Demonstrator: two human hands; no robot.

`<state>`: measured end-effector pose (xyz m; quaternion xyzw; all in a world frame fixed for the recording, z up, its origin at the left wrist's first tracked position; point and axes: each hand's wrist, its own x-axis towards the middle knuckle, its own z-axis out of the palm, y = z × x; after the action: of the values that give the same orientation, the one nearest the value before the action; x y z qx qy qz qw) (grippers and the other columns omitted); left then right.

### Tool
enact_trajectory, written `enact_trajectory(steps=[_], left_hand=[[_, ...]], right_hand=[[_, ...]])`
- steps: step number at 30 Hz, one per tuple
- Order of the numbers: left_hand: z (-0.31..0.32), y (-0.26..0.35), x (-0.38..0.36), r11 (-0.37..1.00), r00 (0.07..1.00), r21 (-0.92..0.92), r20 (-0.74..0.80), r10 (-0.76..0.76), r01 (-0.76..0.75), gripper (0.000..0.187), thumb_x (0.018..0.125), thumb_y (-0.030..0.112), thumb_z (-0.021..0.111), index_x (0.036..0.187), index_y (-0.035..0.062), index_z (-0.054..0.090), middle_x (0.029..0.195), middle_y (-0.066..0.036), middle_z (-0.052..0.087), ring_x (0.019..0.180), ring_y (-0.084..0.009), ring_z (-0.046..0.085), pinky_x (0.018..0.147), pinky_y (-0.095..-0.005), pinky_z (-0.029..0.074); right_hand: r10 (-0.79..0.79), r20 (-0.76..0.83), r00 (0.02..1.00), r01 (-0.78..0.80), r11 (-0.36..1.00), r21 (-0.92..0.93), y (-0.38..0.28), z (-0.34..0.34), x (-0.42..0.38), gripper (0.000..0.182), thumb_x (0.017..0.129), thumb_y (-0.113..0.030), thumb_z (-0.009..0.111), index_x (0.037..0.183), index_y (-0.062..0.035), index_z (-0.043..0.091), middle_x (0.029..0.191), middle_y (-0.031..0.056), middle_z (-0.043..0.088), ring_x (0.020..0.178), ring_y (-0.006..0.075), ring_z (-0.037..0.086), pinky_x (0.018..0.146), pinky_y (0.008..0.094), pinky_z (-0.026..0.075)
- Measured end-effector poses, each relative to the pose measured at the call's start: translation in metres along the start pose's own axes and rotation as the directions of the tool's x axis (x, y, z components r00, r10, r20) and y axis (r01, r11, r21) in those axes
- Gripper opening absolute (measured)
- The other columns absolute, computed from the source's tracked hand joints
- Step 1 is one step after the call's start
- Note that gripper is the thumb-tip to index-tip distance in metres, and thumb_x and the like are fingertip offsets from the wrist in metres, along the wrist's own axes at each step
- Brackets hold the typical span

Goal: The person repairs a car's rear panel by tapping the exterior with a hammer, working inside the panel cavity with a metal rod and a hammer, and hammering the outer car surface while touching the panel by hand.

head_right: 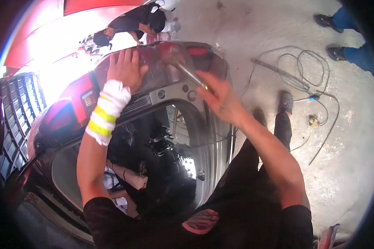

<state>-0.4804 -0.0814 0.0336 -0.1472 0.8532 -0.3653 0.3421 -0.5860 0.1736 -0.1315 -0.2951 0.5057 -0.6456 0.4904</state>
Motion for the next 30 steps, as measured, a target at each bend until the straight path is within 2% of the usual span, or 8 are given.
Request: enact_trajectory(steps=[3,6,12,15,18,24,27,30], left_hand=[[-0.005,0.012,0.019,0.992,0.984,0.034,0.124,-0.125,0.122,0.071,0.100,0.055,0.051,0.144,-0.0010,0.054,0.147,-0.023,0.053,0.140,-0.0376,0.045,0.115,-0.0578,0.034],[-0.003,0.017,-0.003,0.998,1.000,0.065,0.020,-0.010,0.009,0.075,0.100,0.055,0.052,0.148,-0.0022,0.050,0.151,-0.023,0.049,0.143,-0.0384,0.042,0.119,-0.0562,0.029],[-0.057,0.020,-0.067,0.986,0.993,-0.166,0.115,0.000,0.019,0.071,0.091,0.032,0.070,0.151,0.0004,0.046,0.160,-0.020,0.041,0.151,-0.0374,0.034,0.123,-0.0571,0.025],[-0.045,0.014,-0.079,0.996,0.996,-0.069,0.084,-0.043,0.048,0.075,0.088,0.031,0.073,0.152,0.0043,0.046,0.161,-0.018,0.040,0.151,-0.0372,0.035,0.123,-0.0579,0.026],[-0.029,0.016,-0.077,0.999,0.999,-0.025,0.035,-0.038,0.039,0.070,0.090,0.032,0.070,0.151,0.0043,0.048,0.160,-0.019,0.041,0.150,-0.0410,0.036,0.122,-0.0604,0.026],[-0.021,0.016,-0.076,1.000,0.999,0.001,-0.049,-0.001,0.001,0.058,0.100,0.037,0.058,0.145,0.0013,0.055,0.153,-0.023,0.050,0.144,-0.0460,0.043,0.120,-0.0625,0.029],[-0.020,0.016,-0.076,1.000,0.998,0.011,-0.062,0.009,-0.008,0.056,0.103,0.039,0.053,0.143,-0.0001,0.057,0.151,-0.024,0.052,0.143,-0.0465,0.045,0.119,-0.0626,0.029],[-0.020,0.015,-0.076,1.000,0.997,0.021,-0.076,0.018,-0.016,0.056,0.105,0.040,0.050,0.142,-0.0007,0.058,0.150,-0.025,0.052,0.143,-0.0467,0.045,0.119,-0.0624,0.029]], right_hand=[[0.078,-0.017,0.997,-0.076,0.994,0.084,0.009,0.015,0.029,0.047,0.105,-0.022,0.058,0.149,-0.0057,0.052,0.084,0.0004,0.054,0.079,0.0080,0.049,0.073,0.0257,0.044],[0.035,-0.105,0.994,-0.022,0.992,0.124,0.020,0.024,0.052,0.049,0.106,-0.021,0.057,0.152,-0.0071,0.049,0.083,0.0015,0.054,0.077,0.0091,0.049,0.072,0.0269,0.045],[-0.075,0.072,0.995,0.068,0.993,0.093,0.012,0.023,0.102,0.050,0.104,-0.019,0.057,0.152,-0.0095,0.050,0.081,0.0134,0.057,0.069,0.0154,0.051,0.072,0.0296,0.047],[-0.189,0.164,0.968,0.193,0.981,-0.009,0.010,0.025,0.138,0.051,0.102,-0.019,0.057,0.152,-0.0124,0.050,0.084,0.0197,0.060,0.067,0.0213,0.053,0.072,0.0328,0.049],[-0.469,-0.057,0.881,0.469,0.883,-0.022,0.026,0.042,0.169,0.049,0.100,-0.015,0.059,0.148,-0.0134,0.054,0.078,0.0219,0.065,0.069,0.0383,0.064,0.069,0.0438,0.051],[-0.417,0.137,0.898,0.438,0.873,-0.215,0.029,0.044,0.177,0.048,0.099,-0.015,0.062,0.146,-0.0145,0.055,0.084,0.0220,0.068,0.076,0.0396,0.068,0.073,0.0462,0.054],[-0.405,0.030,0.914,0.406,0.908,-0.102,0.030,0.048,0.182,0.047,0.098,-0.017,0.062,0.145,-0.0148,0.056,0.085,0.0220,0.069,0.077,0.0407,0.067,0.074,0.0472,0.055],[-0.445,0.111,0.888,0.459,0.870,-0.178,0.034,0.055,0.184,0.047,0.099,-0.018,0.061,0.145,-0.0148,0.056,0.084,0.0217,0.069,0.076,0.0422,0.067,0.073,0.0488,0.055]])
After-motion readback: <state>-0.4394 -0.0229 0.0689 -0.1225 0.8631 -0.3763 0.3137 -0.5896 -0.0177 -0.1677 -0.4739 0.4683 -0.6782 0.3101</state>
